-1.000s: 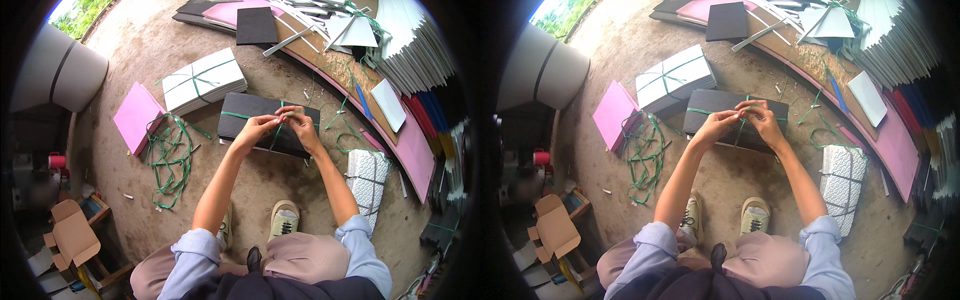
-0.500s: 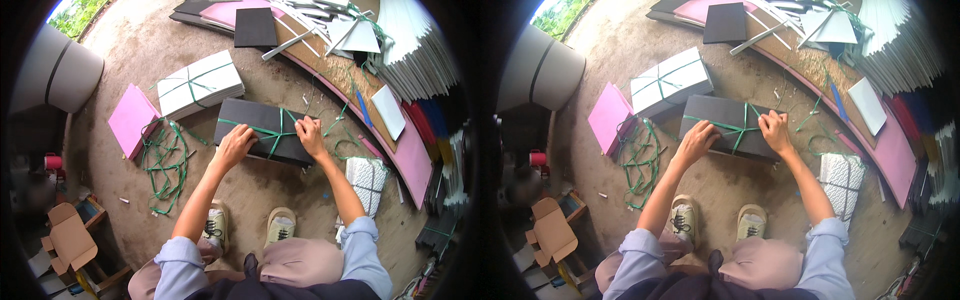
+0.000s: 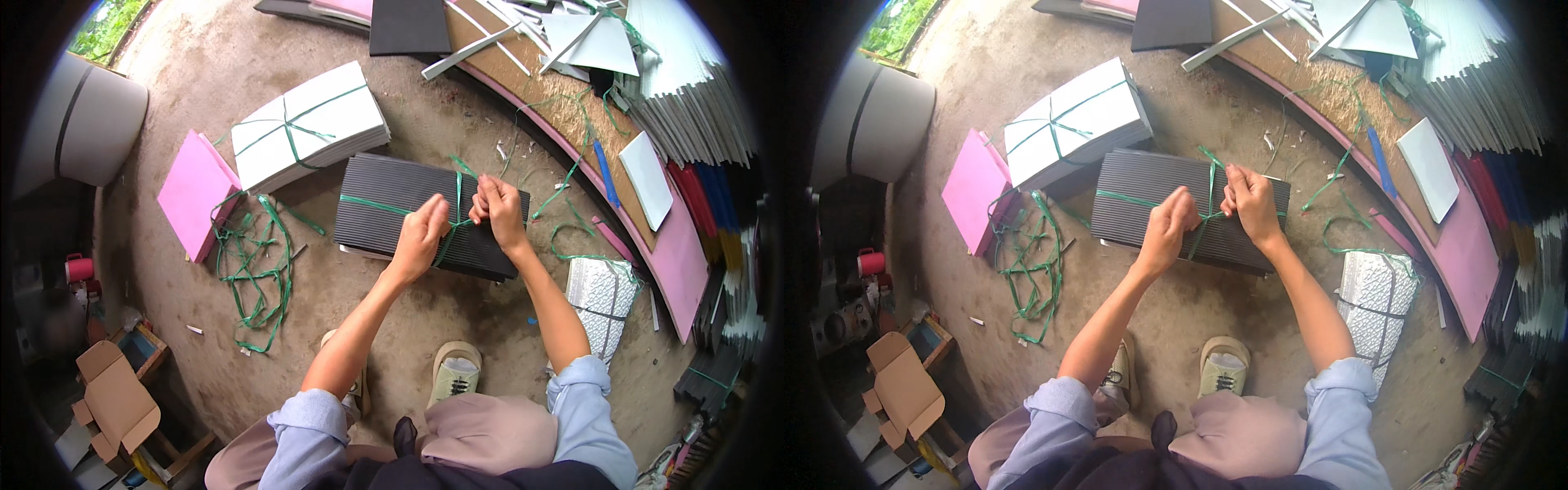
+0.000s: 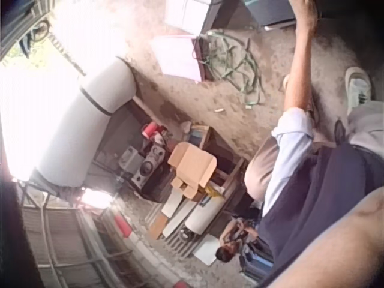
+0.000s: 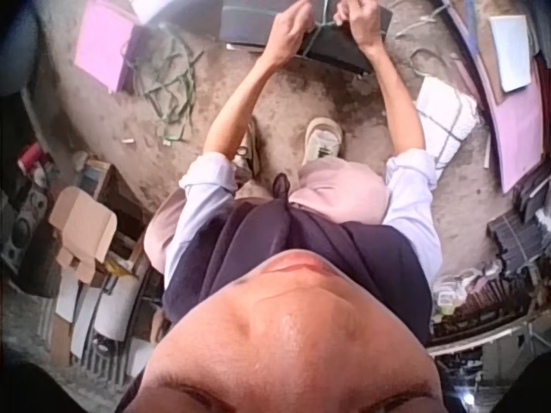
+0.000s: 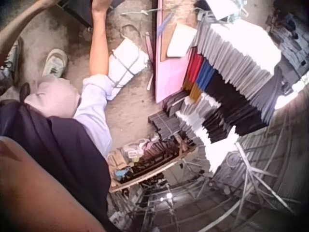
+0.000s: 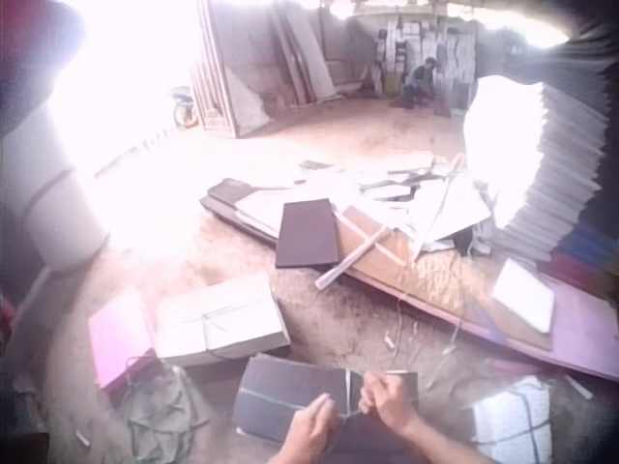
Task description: The person ties a stack of black paper sheets with green string, then ties a stack of pink paper sheets with green string. The person uses both hands to wrap and knot the string around each stack.
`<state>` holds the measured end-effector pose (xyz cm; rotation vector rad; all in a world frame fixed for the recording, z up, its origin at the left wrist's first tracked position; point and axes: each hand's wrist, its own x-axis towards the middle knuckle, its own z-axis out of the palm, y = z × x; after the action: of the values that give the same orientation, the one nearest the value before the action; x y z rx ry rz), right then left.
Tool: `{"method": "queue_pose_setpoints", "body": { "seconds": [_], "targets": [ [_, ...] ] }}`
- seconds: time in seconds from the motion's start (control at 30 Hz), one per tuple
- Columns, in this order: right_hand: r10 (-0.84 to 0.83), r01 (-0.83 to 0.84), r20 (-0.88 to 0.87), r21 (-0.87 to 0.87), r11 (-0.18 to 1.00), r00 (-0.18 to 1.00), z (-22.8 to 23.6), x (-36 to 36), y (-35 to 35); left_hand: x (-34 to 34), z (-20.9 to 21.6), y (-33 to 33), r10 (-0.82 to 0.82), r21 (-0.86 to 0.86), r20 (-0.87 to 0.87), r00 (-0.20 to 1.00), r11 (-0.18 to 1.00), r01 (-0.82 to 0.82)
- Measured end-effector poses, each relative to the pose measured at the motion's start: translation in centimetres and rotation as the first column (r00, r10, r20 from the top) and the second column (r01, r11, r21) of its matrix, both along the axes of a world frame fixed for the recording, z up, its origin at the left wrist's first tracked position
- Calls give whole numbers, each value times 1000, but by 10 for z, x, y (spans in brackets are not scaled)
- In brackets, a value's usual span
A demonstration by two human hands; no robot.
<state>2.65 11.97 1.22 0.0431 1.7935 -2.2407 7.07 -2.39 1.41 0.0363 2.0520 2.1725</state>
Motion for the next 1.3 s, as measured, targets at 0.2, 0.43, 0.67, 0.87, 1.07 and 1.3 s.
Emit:
{"method": "queue_pose_setpoints", "body": {
  "seconds": [0.2, 0.43, 0.67, 0.87, 1.07, 1.3],
  "targets": [
    [-4, 50, 248, -180, 982, 969, -2, -13, 6, 1, -4, 9, 217, 471, 198, 956, 834, -287],
    [-51, 51, 4, 17, 999, 999, -4, -7, 4, -3, 17, -4, 273, -6, 47, 961, 962, -273],
    [354, 87, -327, 830, 551, 876, 14, 29, 30, 11, 28, -69, -238, -877, -376, 895, 403, -262],
    [483, 274, -365, 929, 249, 796, 18, 45, 12, 4, 26, -78, -402, -886, -429, 808, 359, -292],
    [422, 367, -492, 864, 345, 762, 34, 54, -2, 5, 55, -88, -253, -720, -299, 920, 693, -44],
    [303, 473, -737, 638, 607, 605, 171, 30, -40, -1, 190, -148, -467, -809, -439, 768, 578, -111]
  ]
}}
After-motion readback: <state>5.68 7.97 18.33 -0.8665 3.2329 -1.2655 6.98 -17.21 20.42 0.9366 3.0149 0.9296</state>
